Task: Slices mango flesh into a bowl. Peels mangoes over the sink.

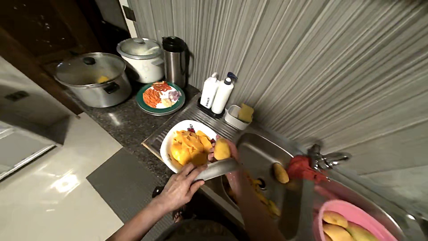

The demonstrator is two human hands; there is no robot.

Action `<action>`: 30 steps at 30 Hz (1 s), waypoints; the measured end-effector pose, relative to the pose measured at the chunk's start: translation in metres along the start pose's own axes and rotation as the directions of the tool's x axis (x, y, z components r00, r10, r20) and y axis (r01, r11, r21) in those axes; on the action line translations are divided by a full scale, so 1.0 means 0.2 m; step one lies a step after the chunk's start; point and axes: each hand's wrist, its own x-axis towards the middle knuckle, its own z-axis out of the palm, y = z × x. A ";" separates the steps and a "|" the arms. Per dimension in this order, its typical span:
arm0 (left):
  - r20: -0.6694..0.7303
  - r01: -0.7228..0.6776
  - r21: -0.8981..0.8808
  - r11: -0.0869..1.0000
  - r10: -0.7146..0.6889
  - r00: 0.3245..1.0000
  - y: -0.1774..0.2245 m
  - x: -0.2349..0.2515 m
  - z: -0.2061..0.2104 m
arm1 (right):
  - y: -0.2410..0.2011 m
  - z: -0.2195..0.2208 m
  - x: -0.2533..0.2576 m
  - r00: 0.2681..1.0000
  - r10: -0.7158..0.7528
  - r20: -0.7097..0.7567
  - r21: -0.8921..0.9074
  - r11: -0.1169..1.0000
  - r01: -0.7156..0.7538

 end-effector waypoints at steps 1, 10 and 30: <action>-0.024 0.007 0.011 1.000 -0.007 1.000 -0.01 -0.01 0.00 | 0.00 0.01 0.01 1.000 -0.003 0.010 -0.022 1.000 0.003; -0.070 0.003 0.073 0.997 0.002 0.998 -0.04 -0.04 -0.02 | 0.01 0.05 0.06 0.998 -0.044 -0.036 -0.101 0.994 0.040; -0.086 0.093 0.114 0.989 -0.084 0.993 -0.04 -0.06 -0.04 | 0.09 0.06 0.09 0.997 0.041 -0.066 -0.120 0.992 -0.049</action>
